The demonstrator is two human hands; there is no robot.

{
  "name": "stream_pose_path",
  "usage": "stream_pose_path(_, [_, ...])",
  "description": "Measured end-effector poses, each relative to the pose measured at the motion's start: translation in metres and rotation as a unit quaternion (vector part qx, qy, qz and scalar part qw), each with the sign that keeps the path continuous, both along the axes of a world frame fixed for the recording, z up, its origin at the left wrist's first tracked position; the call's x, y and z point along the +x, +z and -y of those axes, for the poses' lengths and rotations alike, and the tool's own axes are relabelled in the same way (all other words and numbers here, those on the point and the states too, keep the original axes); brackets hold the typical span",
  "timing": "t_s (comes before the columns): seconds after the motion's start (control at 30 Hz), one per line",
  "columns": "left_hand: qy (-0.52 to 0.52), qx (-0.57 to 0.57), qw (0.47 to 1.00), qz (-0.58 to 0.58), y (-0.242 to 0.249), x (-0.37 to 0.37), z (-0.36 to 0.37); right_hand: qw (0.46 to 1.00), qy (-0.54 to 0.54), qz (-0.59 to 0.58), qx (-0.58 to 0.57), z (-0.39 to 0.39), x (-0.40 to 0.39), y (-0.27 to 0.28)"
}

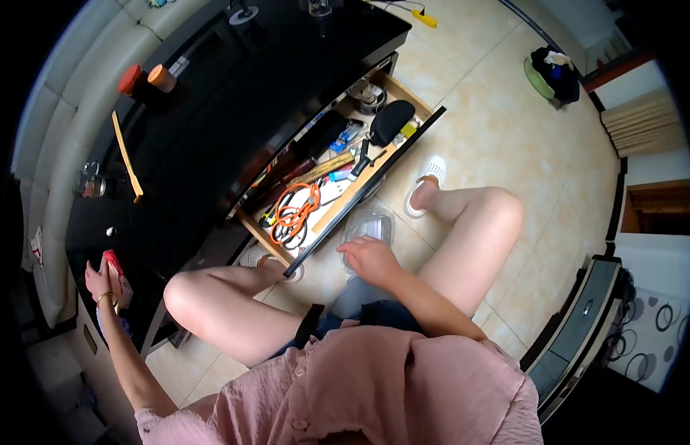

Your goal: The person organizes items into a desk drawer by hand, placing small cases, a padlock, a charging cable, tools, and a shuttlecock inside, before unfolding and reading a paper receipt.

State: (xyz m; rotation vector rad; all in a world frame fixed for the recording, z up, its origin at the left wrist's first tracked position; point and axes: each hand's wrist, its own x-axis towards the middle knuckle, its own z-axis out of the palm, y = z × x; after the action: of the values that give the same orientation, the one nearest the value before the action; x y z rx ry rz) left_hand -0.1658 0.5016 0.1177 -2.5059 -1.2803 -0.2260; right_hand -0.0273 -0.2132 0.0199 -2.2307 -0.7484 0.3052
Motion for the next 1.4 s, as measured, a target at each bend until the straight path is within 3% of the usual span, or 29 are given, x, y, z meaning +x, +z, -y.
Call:
stream_pose_path(0.07, [-0.172,0.029,0.983,0.049,0.024,0.032,0.045,1.000,0.000,0.008,0.004,0.000,0.002,0.006])
stream_pose_path(0.13, [-0.290,-0.051,0.950,0.109,0.046,0.070,0.097,1.000,0.017,-0.002,-0.001,0.000,0.005,0.018])
stream_pose_path(0.2, [-0.338,-0.184,0.909,0.160,0.070,0.110,0.175,0.999,0.047,0.008,-0.006,0.001,0.017,0.032])
stream_pose_path(0.27, [-0.398,-0.190,0.888,0.132,0.079,0.139,0.238,0.997,0.078,0.017,-0.011,0.003,0.033,0.049])
stream_pose_path(0.3, [-0.397,-0.246,0.873,0.141,0.086,0.151,0.275,0.995,0.093,0.036,-0.013,0.005,0.043,0.058])
stream_pose_path(0.4, [-0.544,-0.206,0.804,0.120,0.077,0.184,0.349,0.989,0.119,0.081,-0.039,0.011,0.078,0.078])
stream_pose_path(0.5, [-0.548,-0.184,0.813,0.073,0.046,0.214,0.387,0.979,0.142,0.122,-0.080,0.010,0.106,0.109])
stream_pose_path(0.67, [-0.500,-0.168,0.847,0.065,-0.011,0.236,0.393,0.977,0.141,0.126,-0.095,0.010,0.138,0.099])
stream_pose_path(0.77, [-0.510,-0.176,0.840,0.056,-0.006,0.235,0.395,0.990,0.072,0.075,-0.096,0.000,0.130,0.097])
stream_pose_path(0.93, [-0.548,-0.222,0.804,0.066,-0.003,0.238,0.400,0.987,0.109,0.105,-0.054,-0.010,0.122,0.077])
stream_pose_path(1.0, [-0.563,-0.224,0.792,0.076,-0.001,0.239,0.400,0.976,0.120,0.008,-0.181,-0.003,0.113,0.075])
stream_pose_path(1.13, [-0.575,-0.234,0.779,0.089,0.002,0.245,0.396,0.949,0.116,-0.093,-0.279,0.015,0.088,0.027])
stream_pose_path(1.2, [-0.577,-0.217,0.780,0.107,0.003,0.248,0.396,0.948,0.088,-0.118,-0.281,0.010,0.085,0.009])
stream_pose_path(1.27, [-0.577,-0.211,0.780,0.119,0.001,0.250,0.395,0.970,0.007,-0.146,-0.192,0.004,0.084,-0.014])
stream_pose_path(1.4, [-0.574,-0.186,0.790,0.112,-0.008,0.256,0.392,0.978,-0.007,-0.136,-0.157,0.004,0.084,-0.032])
